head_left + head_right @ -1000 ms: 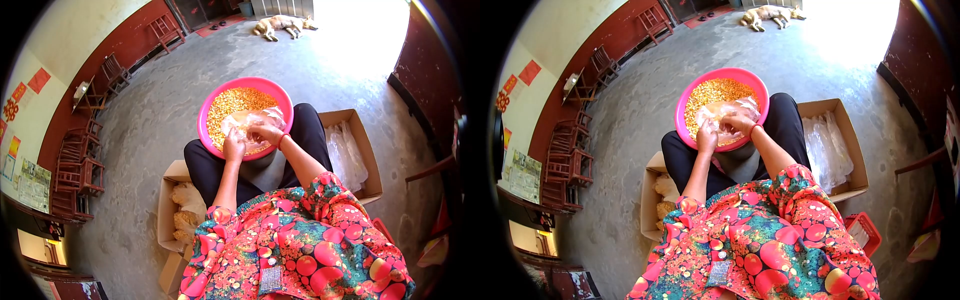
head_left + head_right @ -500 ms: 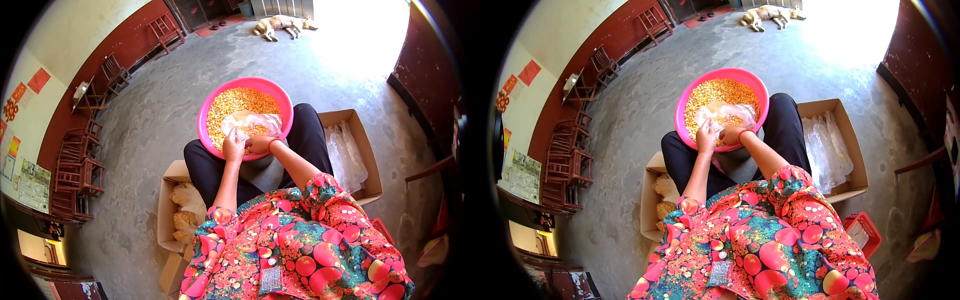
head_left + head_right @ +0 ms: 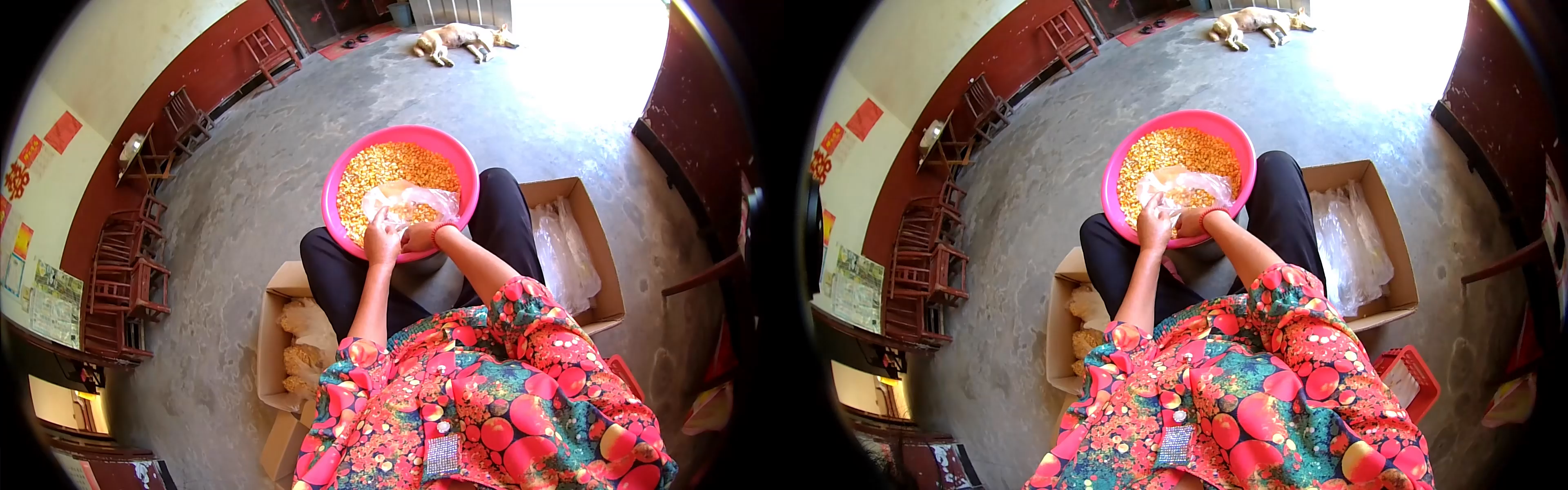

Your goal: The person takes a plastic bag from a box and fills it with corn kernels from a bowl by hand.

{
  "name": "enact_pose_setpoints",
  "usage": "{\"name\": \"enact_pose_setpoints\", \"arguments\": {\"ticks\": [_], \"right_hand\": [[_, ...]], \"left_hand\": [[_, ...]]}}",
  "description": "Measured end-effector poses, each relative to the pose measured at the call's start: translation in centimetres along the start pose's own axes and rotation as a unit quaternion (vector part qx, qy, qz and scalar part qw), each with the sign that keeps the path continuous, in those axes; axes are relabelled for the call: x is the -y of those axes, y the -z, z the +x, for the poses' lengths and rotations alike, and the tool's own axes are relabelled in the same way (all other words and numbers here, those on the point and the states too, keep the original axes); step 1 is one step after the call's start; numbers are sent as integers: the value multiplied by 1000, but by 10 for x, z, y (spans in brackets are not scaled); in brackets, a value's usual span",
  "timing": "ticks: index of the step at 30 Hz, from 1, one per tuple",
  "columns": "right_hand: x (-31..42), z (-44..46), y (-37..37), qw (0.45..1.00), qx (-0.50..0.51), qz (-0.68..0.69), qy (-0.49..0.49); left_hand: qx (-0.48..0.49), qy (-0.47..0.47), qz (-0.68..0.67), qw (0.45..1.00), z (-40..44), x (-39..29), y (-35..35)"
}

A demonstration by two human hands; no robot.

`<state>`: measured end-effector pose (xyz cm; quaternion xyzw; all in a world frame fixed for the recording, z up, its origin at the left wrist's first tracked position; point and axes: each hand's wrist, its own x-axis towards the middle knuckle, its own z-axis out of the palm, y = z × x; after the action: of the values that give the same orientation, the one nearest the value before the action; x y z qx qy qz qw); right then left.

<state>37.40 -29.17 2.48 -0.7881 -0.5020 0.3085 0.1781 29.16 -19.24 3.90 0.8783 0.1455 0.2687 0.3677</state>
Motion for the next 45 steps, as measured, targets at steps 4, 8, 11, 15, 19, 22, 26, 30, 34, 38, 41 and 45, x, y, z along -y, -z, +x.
{"name": "enact_pose_setpoints", "arguments": {"ticks": [4,8,11,15,19,22,26,30,34,38,41,45], "right_hand": [[-4,3,1,999,-11,-33,13],[-5,4,5,1000,1,-4,-9],[8,-15,21,999,-6,41,-29],[-6,-17,24,954,-9,291,-69],[-11,-20,21,761,-154,625,-77],[-13,-18,22,717,-234,648,-106],[-17,-13,18,705,-361,605,-81],[-26,1,9,724,-440,531,-12],[-26,3,2,832,-449,323,-39],[-26,0,2,911,-351,195,-94],[-20,-5,5,941,-293,163,-47],[-1,-16,5,960,-231,153,42]], "left_hand": [[-3,-3,6,1000,0,-2,1],[2,13,4,1000,1,-3,2],[1,16,3,1000,2,0,1],[5,40,-1,999,3,0,-1],[11,55,1,998,2,-4,1],[22,26,46,998,1,-6,3],[45,60,64,995,0,-9,4],[13,66,42,997,0,-13,3],[8,68,52,996,-1,-15,4],[-32,54,15,998,0,-10,3],[-61,74,-81,992,5,-2,4],[-123,75,-273,951,18,24,2]]}}
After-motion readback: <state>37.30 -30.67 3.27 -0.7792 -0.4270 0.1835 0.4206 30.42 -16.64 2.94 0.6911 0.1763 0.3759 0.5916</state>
